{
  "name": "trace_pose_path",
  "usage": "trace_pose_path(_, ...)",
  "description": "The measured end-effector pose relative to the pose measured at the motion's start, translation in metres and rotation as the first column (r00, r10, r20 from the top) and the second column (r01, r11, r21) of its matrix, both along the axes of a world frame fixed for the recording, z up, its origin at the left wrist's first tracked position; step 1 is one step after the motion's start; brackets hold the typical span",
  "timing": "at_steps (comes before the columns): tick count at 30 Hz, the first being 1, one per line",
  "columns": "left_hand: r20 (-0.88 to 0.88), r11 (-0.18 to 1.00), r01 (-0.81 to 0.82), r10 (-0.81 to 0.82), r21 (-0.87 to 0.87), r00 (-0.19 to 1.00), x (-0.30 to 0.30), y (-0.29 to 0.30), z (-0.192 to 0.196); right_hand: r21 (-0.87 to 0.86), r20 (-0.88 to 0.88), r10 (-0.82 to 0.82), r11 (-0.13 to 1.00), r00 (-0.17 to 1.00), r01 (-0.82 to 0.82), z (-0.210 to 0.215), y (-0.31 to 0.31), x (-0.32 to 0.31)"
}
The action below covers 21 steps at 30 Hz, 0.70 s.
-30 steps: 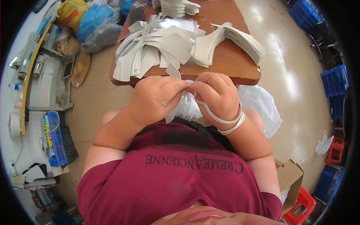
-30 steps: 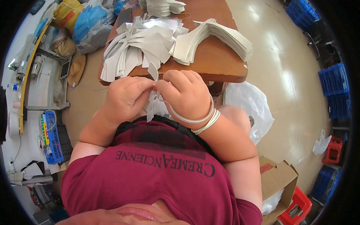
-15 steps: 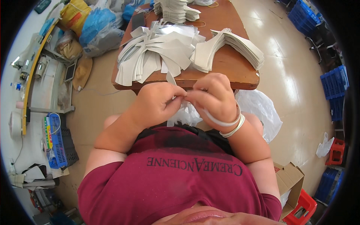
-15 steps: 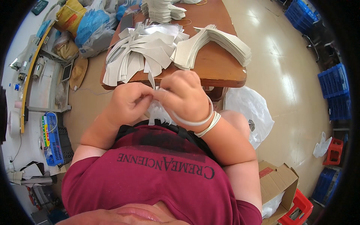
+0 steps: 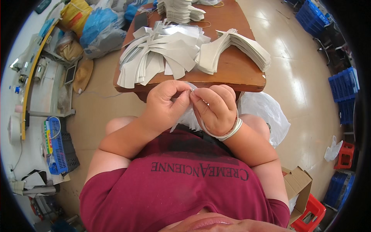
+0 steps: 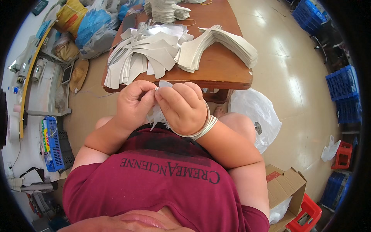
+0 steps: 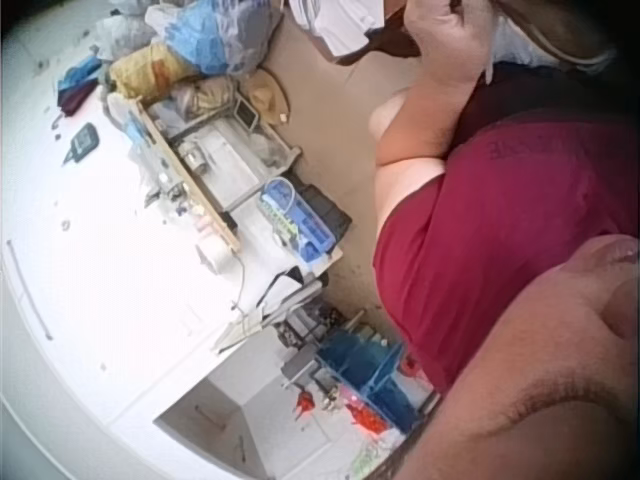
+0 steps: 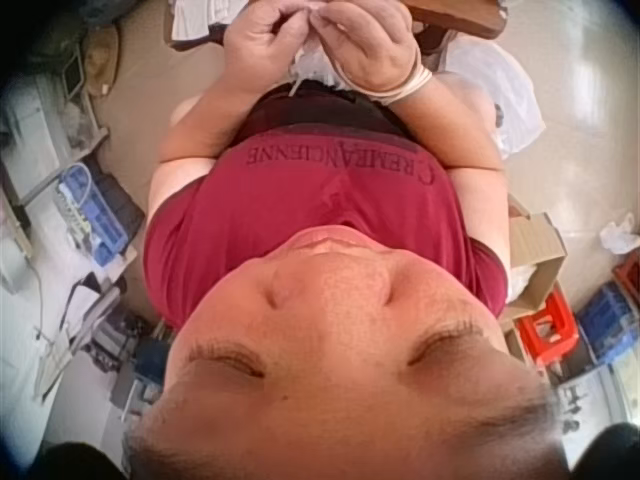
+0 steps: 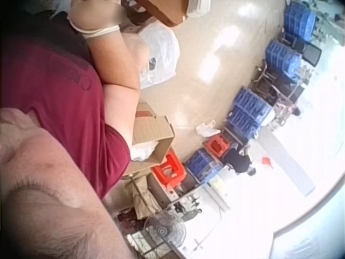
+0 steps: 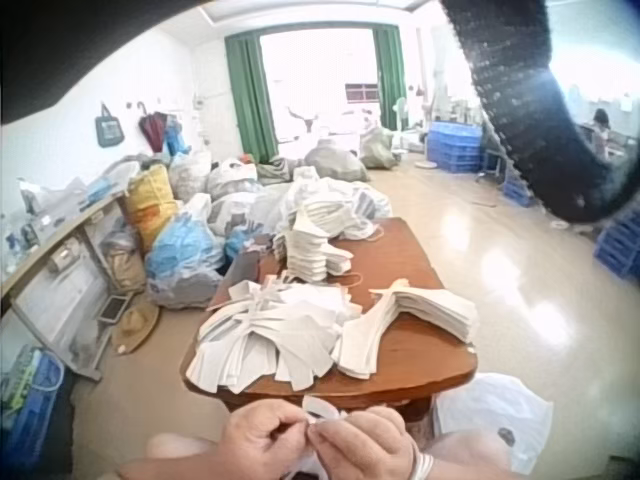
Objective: Manually assemble and align shoe upper or lining components by peeling and sticking layers together.
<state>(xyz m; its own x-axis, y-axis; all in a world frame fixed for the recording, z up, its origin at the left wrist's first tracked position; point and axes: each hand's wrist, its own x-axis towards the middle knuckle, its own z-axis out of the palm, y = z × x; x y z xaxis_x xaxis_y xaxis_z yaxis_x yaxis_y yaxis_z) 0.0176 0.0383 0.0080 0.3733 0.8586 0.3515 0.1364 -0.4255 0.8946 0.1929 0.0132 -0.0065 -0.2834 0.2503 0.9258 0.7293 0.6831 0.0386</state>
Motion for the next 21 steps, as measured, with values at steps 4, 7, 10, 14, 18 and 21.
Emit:
trace_pose_path(4, 0.016, 0.999, -0.053, 0.053, -0.005, 0.998, 0.003, 0.0, -0.008, -0.08, -0.023, 0.032, 0.996, 0.999, -0.034, 0.004, 0.001, 0.002)
trace_pose_path(7, 0.055, 0.996, -0.086, 0.085, 0.016, 0.995, 0.004, -0.001, -0.006, -0.048, 0.016, 0.009, 0.999, 1.0, -0.008, 0.006, 0.002, 0.004)
trace_pose_path(10, 0.024, 0.993, -0.093, 0.092, 0.068, 0.995, 0.005, 0.001, -0.008, -0.05, 0.043, -0.005, 0.999, 0.999, 0.007, 0.009, 0.002, 0.005)
trace_pose_path(14, 0.106, 0.993, -0.113, 0.114, -0.014, 0.988, 0.009, 0.001, -0.014, -0.233, -0.011, 0.069, 0.97, 0.998, -0.07, 0.015, 0.005, 0.006)
trace_pose_path(18, 0.271, 0.952, 0.057, 0.028, -0.3, 0.962, 0.01, 0.001, 0.002, -0.264, -0.045, 0.093, 0.959, 0.995, -0.102, 0.012, 0.006, 0.009)
trace_pose_path(21, 0.299, 0.801, 0.17, 0.011, -0.574, 0.954, 0.008, 0.01, 0.006, -0.264, -0.057, 0.104, 0.958, 0.993, -0.116, 0.012, 0.005, 0.01)
